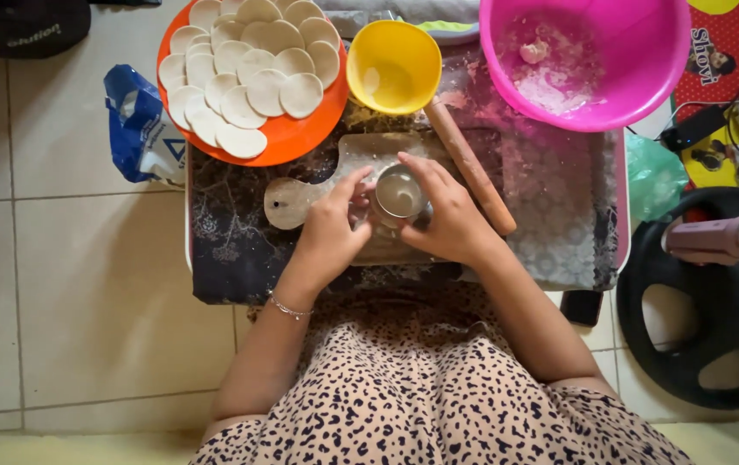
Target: Rolling out dough and cutting it into circular wrappers using a rolling pin and a round cutter.
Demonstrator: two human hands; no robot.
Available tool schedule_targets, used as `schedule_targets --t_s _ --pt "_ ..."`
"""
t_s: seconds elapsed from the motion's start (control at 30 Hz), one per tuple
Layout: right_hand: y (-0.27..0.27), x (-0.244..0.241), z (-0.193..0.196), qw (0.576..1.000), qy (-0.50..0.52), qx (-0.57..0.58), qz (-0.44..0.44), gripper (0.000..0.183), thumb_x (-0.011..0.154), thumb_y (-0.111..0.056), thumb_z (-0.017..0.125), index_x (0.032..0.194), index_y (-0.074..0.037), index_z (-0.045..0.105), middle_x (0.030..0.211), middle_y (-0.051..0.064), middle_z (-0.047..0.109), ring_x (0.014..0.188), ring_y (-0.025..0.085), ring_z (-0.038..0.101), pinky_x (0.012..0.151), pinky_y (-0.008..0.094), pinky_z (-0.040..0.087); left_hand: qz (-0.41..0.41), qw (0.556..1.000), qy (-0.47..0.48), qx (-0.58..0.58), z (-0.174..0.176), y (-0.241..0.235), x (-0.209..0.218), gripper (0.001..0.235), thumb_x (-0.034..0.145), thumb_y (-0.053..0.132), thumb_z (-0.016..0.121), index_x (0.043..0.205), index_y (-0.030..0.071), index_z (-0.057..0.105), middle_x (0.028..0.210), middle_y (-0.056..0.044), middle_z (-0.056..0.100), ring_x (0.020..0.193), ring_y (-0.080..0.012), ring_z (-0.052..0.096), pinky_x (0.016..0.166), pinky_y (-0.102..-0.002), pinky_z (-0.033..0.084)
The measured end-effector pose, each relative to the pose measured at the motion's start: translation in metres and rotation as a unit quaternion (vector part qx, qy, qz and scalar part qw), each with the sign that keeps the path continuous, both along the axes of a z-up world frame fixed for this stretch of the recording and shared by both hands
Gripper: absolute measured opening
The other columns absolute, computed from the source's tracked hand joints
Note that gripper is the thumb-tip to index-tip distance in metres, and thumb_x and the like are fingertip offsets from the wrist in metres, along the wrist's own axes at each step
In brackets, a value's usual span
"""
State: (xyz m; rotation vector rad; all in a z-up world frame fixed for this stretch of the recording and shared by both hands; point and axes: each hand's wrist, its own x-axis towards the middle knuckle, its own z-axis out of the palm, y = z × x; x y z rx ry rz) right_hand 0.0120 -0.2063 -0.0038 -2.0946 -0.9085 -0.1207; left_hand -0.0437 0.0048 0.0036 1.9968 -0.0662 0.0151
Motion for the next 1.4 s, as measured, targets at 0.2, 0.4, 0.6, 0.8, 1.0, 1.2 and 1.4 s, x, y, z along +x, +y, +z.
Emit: schedule_targets --t_s 0.2,0.4,0.6,0.8,1.0,1.2,1.4 --pt "0.001 0.002 -0.003 1.0 -0.011 0.001 0.006 0.089 0.061 -0.006 0.08 0.145 0.001 0.051 0.136 0.021 0.059 0.127 0.043 0.061 0.105 0.05 0.051 0.004 1.0 -0.015 0.018 -0.005 0.001 0.0 0.072 0.077 -0.004 0.073 0.144 0.007 0.051 0.117 -0.017 0.074 0.099 -0.032 0.073 0.075 -0.036 0.065" --pt "-0.001 0.003 0.0 1.0 0.0 -0.011 0.022 0.09 0.065 -0.008 0.081 0.148 0.002 0.048 0.138 0.024 0.058 0.13 0.044 0.058 0.106 0.052 0.05 0.012 0.998 -0.031 0.044 -0.011 0.0 0.0 0.068 0.076 0.001 0.076 0.14 0.012 0.057 0.114 -0.012 0.076 0.098 -0.0279 0.073 0.076 -0.034 0.064" --pt "0.006 0.004 0.043 0.999 0.002 -0.029 0.02 0.088 0.085 -0.026 0.084 0.156 -0.001 0.04 0.148 0.025 0.051 0.14 0.046 0.048 0.113 0.056 0.042 0.01 0.994 -0.048 0.097 -0.013 -0.004 -0.003 0.069 0.079 0.001 0.076 0.144 0.011 0.054 0.114 -0.015 0.075 0.104 -0.0322 0.071 0.089 -0.042 0.06" --pt "0.036 0.01 0.02 0.997 -0.067 0.037 -0.005 0.05 0.085 -0.032 0.086 0.129 -0.014 0.071 0.132 0.011 0.064 0.124 0.038 0.063 0.102 0.049 0.052 0.096 0.989 -0.104 0.052 0.003 0.005 -0.01 0.052 0.089 -0.002 0.063 0.14 0.006 0.056 0.113 -0.015 0.072 0.095 -0.03 0.07 0.074 -0.033 0.063" --pt "0.042 0.018 -0.011 0.993 -0.09 0.067 -0.023 0.015 0.083 -0.023 0.083 0.096 -0.016 0.077 0.097 0.002 0.071 0.088 0.026 0.069 0.081 0.039 0.057 0.179 0.975 -0.124 0.04 0.01 0.022 -0.014 0.035 0.097 0.004 0.06 0.132 0.007 0.061 0.1 -0.007 0.073 0.087 -0.0221 0.071 0.069 -0.028 0.061" --pt "0.042 0.024 0.001 0.994 -0.085 0.068 0.028 0.011 0.08 -0.015 0.08 0.09 -0.012 0.076 0.088 0.006 0.07 0.078 0.031 0.069 0.073 0.043 0.058 0.2 0.972 -0.116 0.045 0.014 0.027 -0.018 0.03 0.098 0.005 0.058 0.128 0.003 0.062 0.099 -0.01 0.075 0.088 -0.026 0.071 0.069 -0.032 0.06" --pt "0.046 0.019 -0.006 0.995 -0.073 0.068 -0.015 0.008 0.08 -0.015 0.08 0.085 -0.015 0.075 0.088 0.002 0.07 0.079 0.027 0.069 0.074 0.039 0.057 0.203 0.972 -0.115 0.02 0.02 0.024 -0.023 0.028 0.099 0.007 0.058 0.126 0.005 0.063 0.098 -0.007 0.077 0.088 -0.0227 0.072 0.07 -0.03 0.059"
